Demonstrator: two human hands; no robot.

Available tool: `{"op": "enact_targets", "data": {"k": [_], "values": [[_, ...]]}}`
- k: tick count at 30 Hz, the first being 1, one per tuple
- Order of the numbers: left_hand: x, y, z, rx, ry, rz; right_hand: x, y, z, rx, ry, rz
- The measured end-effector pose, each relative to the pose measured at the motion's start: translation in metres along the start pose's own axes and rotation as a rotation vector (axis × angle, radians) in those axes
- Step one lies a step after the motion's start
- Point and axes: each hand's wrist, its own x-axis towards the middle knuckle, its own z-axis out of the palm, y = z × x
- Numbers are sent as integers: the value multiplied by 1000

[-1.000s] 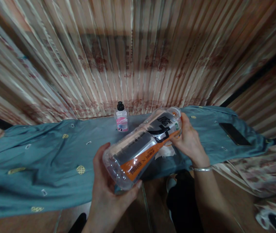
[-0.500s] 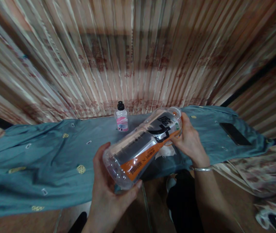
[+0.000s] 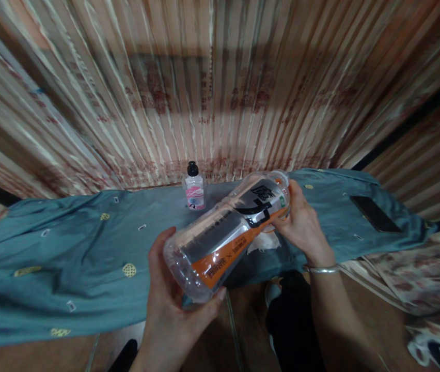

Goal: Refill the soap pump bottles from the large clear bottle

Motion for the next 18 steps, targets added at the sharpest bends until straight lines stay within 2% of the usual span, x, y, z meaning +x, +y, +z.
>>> {"op": "enact_targets", "data": {"k": [18], "values": [[-3,6,5,-32,10,-53,-1,1,1,-1,12,-10]]}}
